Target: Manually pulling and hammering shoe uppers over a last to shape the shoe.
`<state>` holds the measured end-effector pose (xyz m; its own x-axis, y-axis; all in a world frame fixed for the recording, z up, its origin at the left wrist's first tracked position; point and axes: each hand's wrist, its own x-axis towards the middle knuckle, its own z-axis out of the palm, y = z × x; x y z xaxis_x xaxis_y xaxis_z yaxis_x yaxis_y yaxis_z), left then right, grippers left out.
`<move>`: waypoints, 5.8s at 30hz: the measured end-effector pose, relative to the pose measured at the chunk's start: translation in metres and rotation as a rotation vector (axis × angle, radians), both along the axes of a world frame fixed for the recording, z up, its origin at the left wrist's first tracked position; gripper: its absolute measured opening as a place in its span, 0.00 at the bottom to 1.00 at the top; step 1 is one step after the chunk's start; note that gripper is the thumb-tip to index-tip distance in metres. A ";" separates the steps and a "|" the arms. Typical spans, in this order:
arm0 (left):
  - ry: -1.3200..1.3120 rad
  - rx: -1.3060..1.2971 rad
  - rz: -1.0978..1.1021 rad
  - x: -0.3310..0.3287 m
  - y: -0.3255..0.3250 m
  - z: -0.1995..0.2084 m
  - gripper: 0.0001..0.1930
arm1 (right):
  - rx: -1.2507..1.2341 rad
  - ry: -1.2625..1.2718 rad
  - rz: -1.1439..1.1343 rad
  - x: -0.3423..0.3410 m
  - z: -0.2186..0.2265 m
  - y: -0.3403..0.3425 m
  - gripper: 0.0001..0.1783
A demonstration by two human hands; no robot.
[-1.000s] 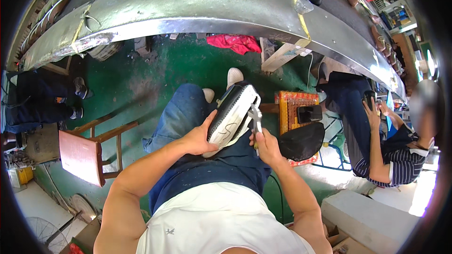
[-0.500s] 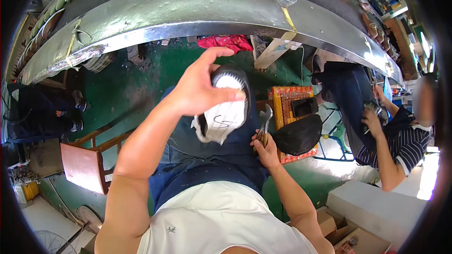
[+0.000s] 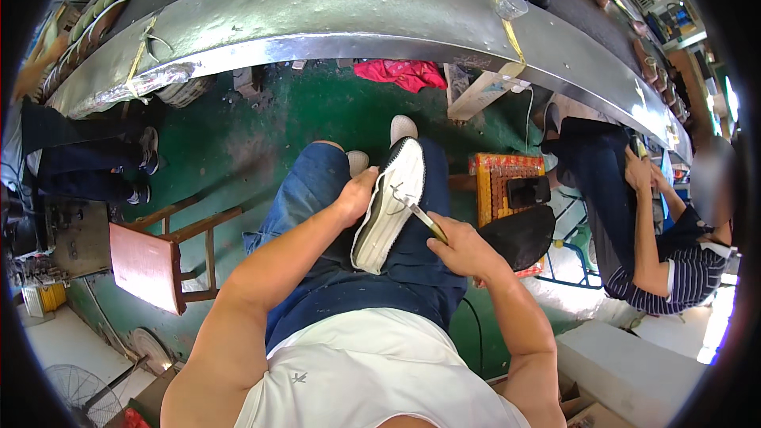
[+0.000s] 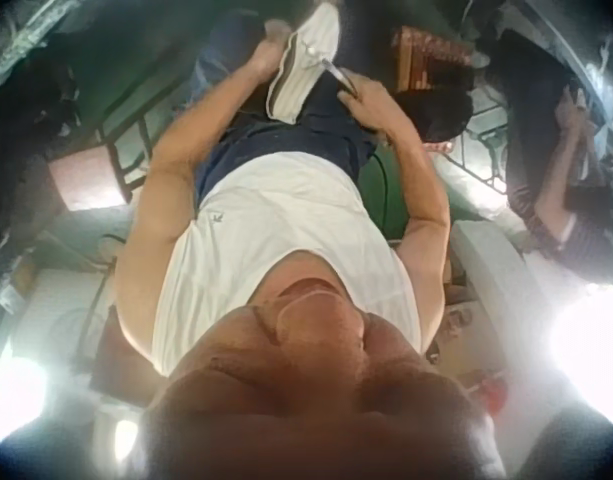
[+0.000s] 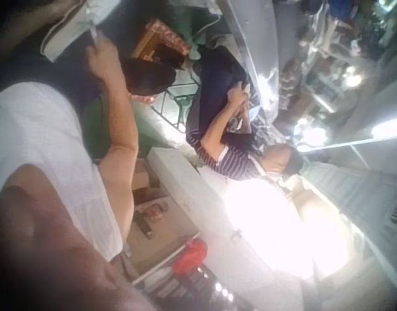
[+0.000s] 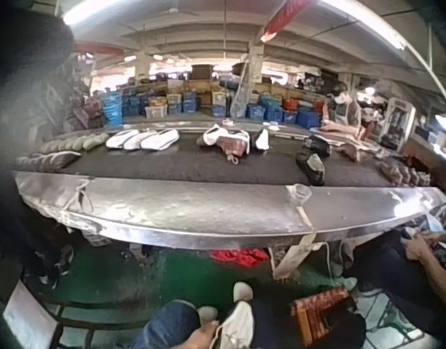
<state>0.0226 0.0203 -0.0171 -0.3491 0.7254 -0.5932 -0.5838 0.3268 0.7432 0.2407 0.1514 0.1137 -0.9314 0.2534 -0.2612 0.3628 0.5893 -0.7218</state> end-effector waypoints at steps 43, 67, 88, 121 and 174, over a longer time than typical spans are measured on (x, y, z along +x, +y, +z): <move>0.267 -0.255 -0.214 -0.018 0.014 0.065 0.40 | -0.108 -0.211 -0.054 -0.075 -0.008 0.026 0.24; -0.114 0.096 -0.240 -0.034 -0.022 0.046 0.53 | 0.313 -0.135 0.300 -0.035 -0.028 0.007 0.13; 0.689 0.124 -0.247 0.026 -0.052 0.025 0.55 | 0.200 -0.117 0.198 0.037 -0.023 -0.039 0.14; -0.239 0.271 0.000 0.018 -0.115 0.076 0.49 | -0.680 -0.022 -0.380 0.055 -0.064 -0.058 0.25; 1.443 -0.282 0.132 -0.385 0.327 0.203 0.37 | 0.934 0.323 -0.617 -0.126 0.046 0.427 0.26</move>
<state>-0.3621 0.3471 0.1858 -0.7999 0.5642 0.2045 0.5531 0.5608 0.6162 0.1145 0.5786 0.1601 -0.5721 0.6552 0.4933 0.6520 0.7283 -0.2111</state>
